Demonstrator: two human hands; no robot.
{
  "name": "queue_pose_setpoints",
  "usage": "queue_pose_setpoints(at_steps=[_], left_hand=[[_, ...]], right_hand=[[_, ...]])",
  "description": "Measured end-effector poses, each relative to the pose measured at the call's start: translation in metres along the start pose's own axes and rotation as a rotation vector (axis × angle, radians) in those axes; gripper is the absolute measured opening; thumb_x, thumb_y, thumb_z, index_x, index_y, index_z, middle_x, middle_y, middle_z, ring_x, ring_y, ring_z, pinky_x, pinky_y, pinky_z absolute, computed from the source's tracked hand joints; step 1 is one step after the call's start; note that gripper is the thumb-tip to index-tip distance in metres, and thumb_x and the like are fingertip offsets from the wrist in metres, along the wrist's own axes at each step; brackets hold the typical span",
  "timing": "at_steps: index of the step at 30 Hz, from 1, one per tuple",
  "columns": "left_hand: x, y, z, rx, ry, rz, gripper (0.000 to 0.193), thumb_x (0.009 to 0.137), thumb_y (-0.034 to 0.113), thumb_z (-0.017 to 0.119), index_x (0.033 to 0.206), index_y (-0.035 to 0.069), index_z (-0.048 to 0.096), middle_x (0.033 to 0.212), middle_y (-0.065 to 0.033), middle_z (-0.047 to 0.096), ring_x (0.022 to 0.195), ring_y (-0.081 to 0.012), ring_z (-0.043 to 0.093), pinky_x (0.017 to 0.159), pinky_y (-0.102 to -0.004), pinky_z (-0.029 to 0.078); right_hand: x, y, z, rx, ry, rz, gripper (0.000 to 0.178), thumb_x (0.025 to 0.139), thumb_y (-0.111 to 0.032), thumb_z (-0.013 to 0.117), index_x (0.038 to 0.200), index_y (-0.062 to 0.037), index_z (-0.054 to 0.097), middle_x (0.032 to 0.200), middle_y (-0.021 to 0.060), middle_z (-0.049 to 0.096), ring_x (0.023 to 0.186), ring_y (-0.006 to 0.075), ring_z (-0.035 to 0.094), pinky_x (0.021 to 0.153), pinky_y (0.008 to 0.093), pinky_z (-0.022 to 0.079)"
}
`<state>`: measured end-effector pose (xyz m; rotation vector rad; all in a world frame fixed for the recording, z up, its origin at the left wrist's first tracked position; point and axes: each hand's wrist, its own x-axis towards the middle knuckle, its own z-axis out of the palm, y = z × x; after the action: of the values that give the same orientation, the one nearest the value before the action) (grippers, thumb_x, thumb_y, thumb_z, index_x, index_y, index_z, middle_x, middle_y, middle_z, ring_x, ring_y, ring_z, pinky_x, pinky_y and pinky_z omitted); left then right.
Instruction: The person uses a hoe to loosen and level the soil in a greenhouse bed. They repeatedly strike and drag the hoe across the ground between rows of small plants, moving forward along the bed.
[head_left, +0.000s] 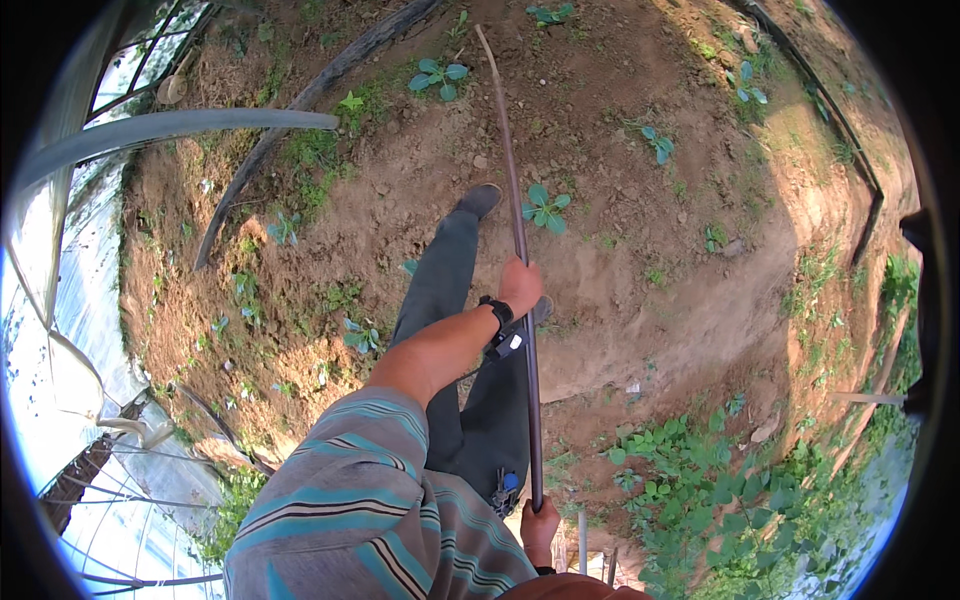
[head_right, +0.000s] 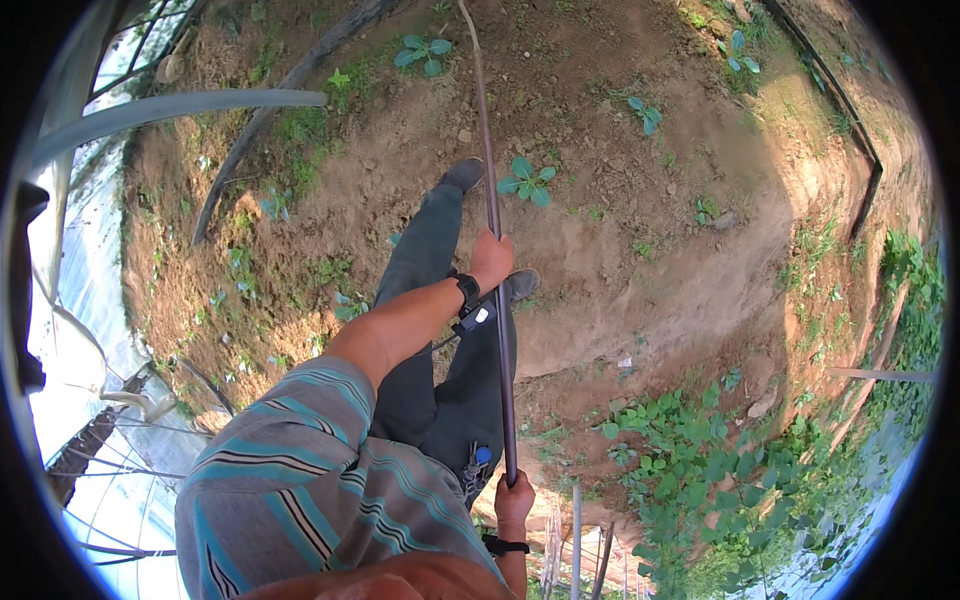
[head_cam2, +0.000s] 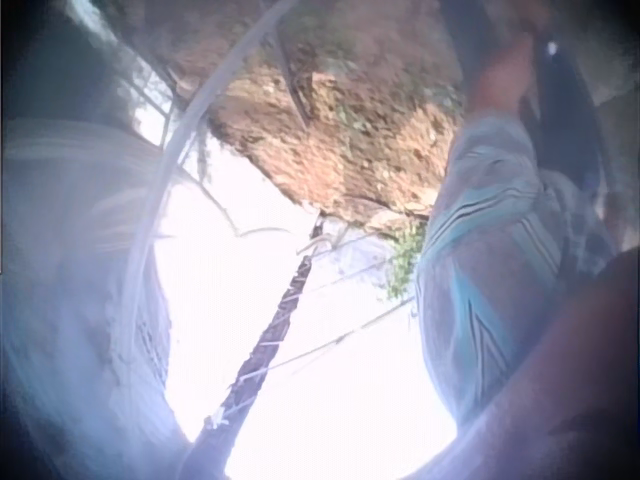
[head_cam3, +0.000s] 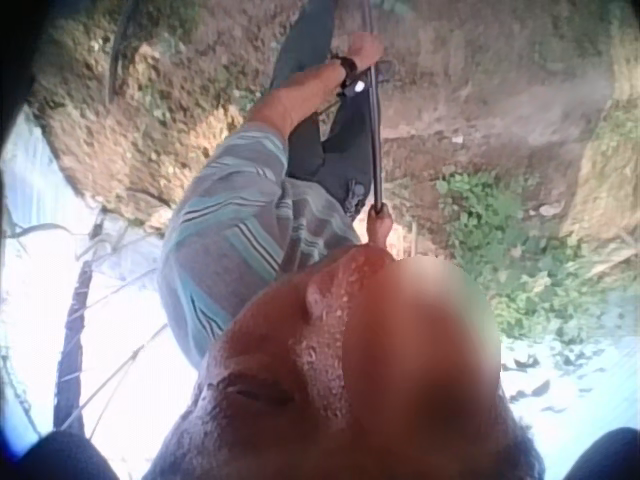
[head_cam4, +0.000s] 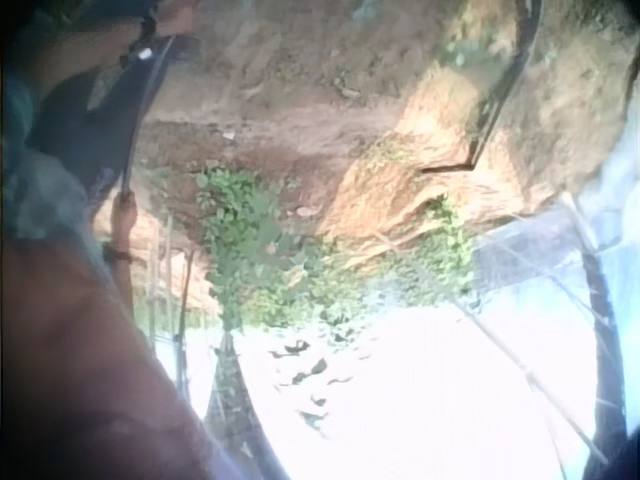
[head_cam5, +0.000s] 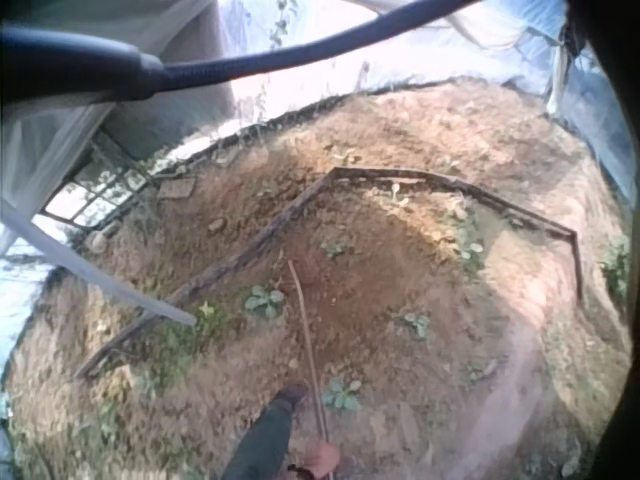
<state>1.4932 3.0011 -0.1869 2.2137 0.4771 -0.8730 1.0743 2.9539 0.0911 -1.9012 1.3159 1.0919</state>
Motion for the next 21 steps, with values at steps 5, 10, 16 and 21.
queue_pose_setpoints(at_steps=[5,10,16,21], left_hand=[[0.1,0.008,-0.043,0.032,0.163,0.144,0.036,0.099,0.026,0.062,0.099,-0.01,0.06,0.095,-0.0322,0.069,0.092,-0.048,0.069,0.077,-0.0524,0.056],[0.109,-0.127,-0.034,0.096,0.134,0.045,0.037,0.1,0.029,0.059,0.106,-0.008,0.058,0.095,-0.0285,0.069,0.091,-0.0456,0.069,0.076,-0.0509,0.055],[0.049,-0.196,-0.021,0.15,0.009,-0.128,0.036,0.103,0.033,0.055,0.109,-0.003,0.056,0.092,-0.0212,0.067,0.085,-0.0392,0.068,0.07,-0.0468,0.052],[0.046,-0.181,-0.045,-0.093,-0.013,-0.329,0.033,0.105,0.032,0.055,0.105,0.0,0.053,0.09,-0.0182,0.065,0.078,-0.0346,0.067,0.062,-0.0442,0.05]], right_hand=[[0.048,-0.068,0.017,0.121,0.079,-0.303,0.021,0.088,-0.018,0.074,0.099,-0.0016,0.067,0.079,0.0226,0.067,0.072,0.0419,0.067,0.067,0.0507,0.052],[0.039,-0.062,0.001,-0.085,0.02,-0.252,0.021,0.087,-0.017,0.071,0.106,-0.0089,0.071,0.079,0.0182,0.071,0.074,0.0399,0.07,0.068,0.0502,0.056],[-0.003,-0.014,-0.006,-0.066,-0.017,-0.307,0.016,0.085,-0.015,0.073,0.1,-0.0097,0.073,0.075,0.0172,0.07,0.068,0.0395,0.069,0.063,0.0493,0.055],[-0.018,-0.027,-0.014,-0.106,-0.037,-0.187,0.017,0.084,-0.014,0.073,0.101,-0.0092,0.073,0.074,0.0174,0.07,0.067,0.0395,0.069,0.062,0.0491,0.055]])
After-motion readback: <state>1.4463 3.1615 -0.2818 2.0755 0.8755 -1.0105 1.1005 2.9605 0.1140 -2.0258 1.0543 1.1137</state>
